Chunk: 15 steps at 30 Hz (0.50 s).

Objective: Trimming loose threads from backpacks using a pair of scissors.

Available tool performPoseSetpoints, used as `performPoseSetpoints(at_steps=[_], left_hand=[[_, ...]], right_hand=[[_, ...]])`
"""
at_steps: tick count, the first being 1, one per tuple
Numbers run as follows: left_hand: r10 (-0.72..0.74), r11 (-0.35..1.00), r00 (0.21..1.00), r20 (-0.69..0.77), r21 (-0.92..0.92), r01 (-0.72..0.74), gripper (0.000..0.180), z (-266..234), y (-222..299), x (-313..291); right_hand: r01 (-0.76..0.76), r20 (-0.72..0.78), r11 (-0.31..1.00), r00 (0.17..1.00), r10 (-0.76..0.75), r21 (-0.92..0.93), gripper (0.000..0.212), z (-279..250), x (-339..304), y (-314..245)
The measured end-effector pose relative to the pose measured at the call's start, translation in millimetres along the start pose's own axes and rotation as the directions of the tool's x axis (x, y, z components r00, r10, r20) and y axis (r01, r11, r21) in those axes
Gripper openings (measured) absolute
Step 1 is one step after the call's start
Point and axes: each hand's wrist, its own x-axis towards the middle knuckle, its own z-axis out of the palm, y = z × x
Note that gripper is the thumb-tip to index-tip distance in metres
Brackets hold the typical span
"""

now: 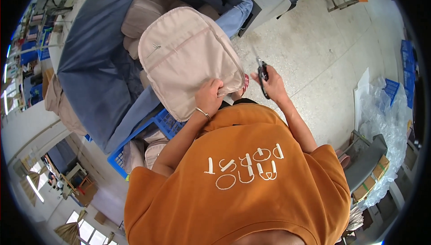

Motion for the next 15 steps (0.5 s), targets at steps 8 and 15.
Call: performPoseSetpoints(at_steps=[8,15], left_hand=[[0.006,1.0,0.999,0.032,0.03,-0.007,0.019,5,-7,3],[0.052,0.996,0.994,0.092,0.061,-0.057,0.02,10,-17,6]], right_hand=[[0.099,0.083,0.965,0.993,-0.081,-0.243,0.073,20,3,-27],[0.128,0.052,0.904,0.992,-0.117,-0.409,0.075,32,27,-57]])
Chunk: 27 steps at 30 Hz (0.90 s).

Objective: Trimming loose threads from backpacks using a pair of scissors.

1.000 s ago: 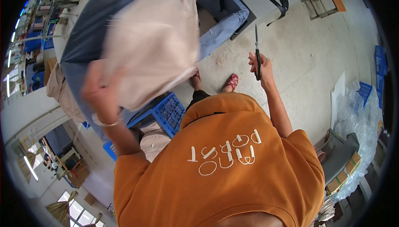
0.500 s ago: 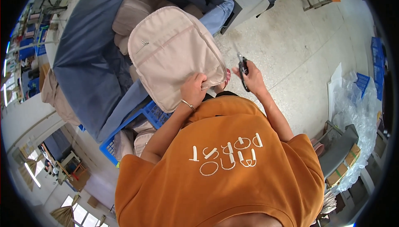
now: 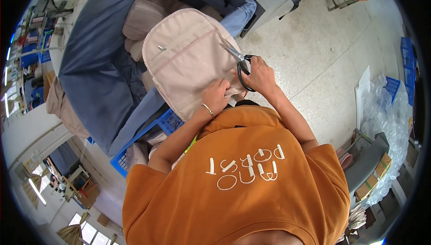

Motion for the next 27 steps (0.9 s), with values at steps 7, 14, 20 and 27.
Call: performPoseSetpoints(at_steps=[7,14,20,27], left_hand=[[0.048,0.999,0.998,0.04,-0.022,-0.047,0.025,2,-8,0],[0.062,0.997,0.996,0.06,-0.053,-0.059,0.028,-1,-10,-2],[0.091,0.995,0.994,0.061,-0.035,-0.089,0.03,0,-11,-1],[0.078,0.997,0.994,0.078,-0.032,-0.076,0.028,3,-14,0]], right_hand=[[0.071,-0.089,0.997,0.993,-0.072,-0.016,0.06,23,-7,5],[0.088,-0.229,0.991,0.967,-0.109,-0.099,0.06,17,-6,-2],[-0.004,-0.055,0.991,0.998,-0.003,-0.131,0.061,14,7,-8],[0.014,-0.086,0.997,0.996,-0.02,-0.073,0.055,30,0,-2]])
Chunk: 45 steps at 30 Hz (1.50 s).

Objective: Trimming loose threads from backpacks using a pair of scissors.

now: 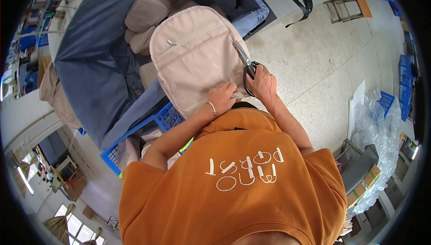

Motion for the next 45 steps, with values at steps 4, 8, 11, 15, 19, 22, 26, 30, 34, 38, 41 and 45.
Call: performPoseSetpoints(at_steps=[4,8,11,15,19,22,26,30,34,38,41,45], left_hand=[[0.023,1.0,0.999,-0.039,0.004,-0.023,0.023,0,0,0],[0.055,0.998,0.998,0.014,0.016,-0.055,0.029,2,-1,0],[0.066,0.998,0.997,0.026,0.018,-0.067,0.03,2,0,0],[0.072,0.997,0.997,0.017,0.016,-0.072,0.03,2,-1,0],[0.054,0.998,0.998,0.032,0.009,-0.055,0.031,1,-1,0],[0.044,0.999,0.998,0.033,0.009,-0.045,0.032,-1,0,0],[0.063,0.998,0.996,-0.061,-0.009,-0.064,0.021,0,-1,0],[0.027,1.0,0.999,0.037,0.011,-0.028,0.033,-1,-2,-1],[0.052,0.998,0.998,0.043,0.028,-0.053,0.033,2,-5,-2],[0.053,0.999,0.998,0.016,-0.012,-0.053,0.023,5,-10,-5],[0.078,0.995,0.997,-0.002,-0.06,-0.078,0.023,6,-16,-8],[0.021,0.995,0.999,-0.038,-0.093,-0.024,0.024,-11,-15,-17]], right_hand=[[-0.009,0.001,1.0,1.0,0.009,0.029,0.05,4,-4,0],[0.007,-0.061,1.0,0.998,-0.005,0.031,0.048,6,1,-2],[0.07,-0.12,0.996,0.99,-0.077,-0.057,0.049,0,11,-7],[-0.021,0.009,0.999,1.0,0.021,-0.05,0.047,0,13,-10],[-0.056,0.04,0.998,0.998,0.056,-0.003,0.049,-1,12,-11],[-0.097,0.035,0.988,0.995,0.093,0.123,0.053,0,10,-6],[-0.086,-0.005,0.993,0.996,0.087,0.083,0.051,-12,9,-19],[-0.034,-0.031,0.999,0.999,0.034,0.007,0.053,-3,20,-19],[-0.059,0.069,0.998,0.996,0.061,-0.02,0.047,-3,26,-19],[-0.044,0.092,0.998,0.995,0.041,0.036,0.042,4,26,-12],[-0.054,0.038,0.998,0.998,0.053,0.02,0.039,14,27,-11],[-0.038,-0.038,0.984,0.998,0.046,0.176,0.045,11,36,1]])
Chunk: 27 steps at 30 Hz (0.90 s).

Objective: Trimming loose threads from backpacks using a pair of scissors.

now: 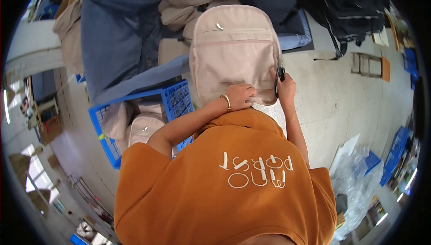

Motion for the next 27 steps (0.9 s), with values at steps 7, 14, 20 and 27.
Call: performPoseSetpoints(at_steps=[7,14,20,27], left_hand=[[-0.272,0.908,0.314,-0.909,-0.134,0.397,0.028,-54,-18,-29],[-0.789,0.611,0.198,-0.581,-0.775,0.163,0.026,-24,-75,-68],[-0.752,0.631,0.218,-0.622,-0.775,-0.034,0.016,-81,-38,-49],[-0.215,0.976,0.669,-0.712,-0.123,0.182,0.012,-243,44,-60]], right_hand=[[0.01,0.09,0.977,0.995,-0.029,0.212,0.054,4,12,-1],[0.017,0.087,0.96,0.995,-0.043,0.28,0.051,17,15,6],[-0.252,0.22,0.795,0.964,0.153,0.552,0.053,21,3,5],[0.084,-0.164,0.63,0.984,0.07,0.772,0.027,-13,31,-12]])
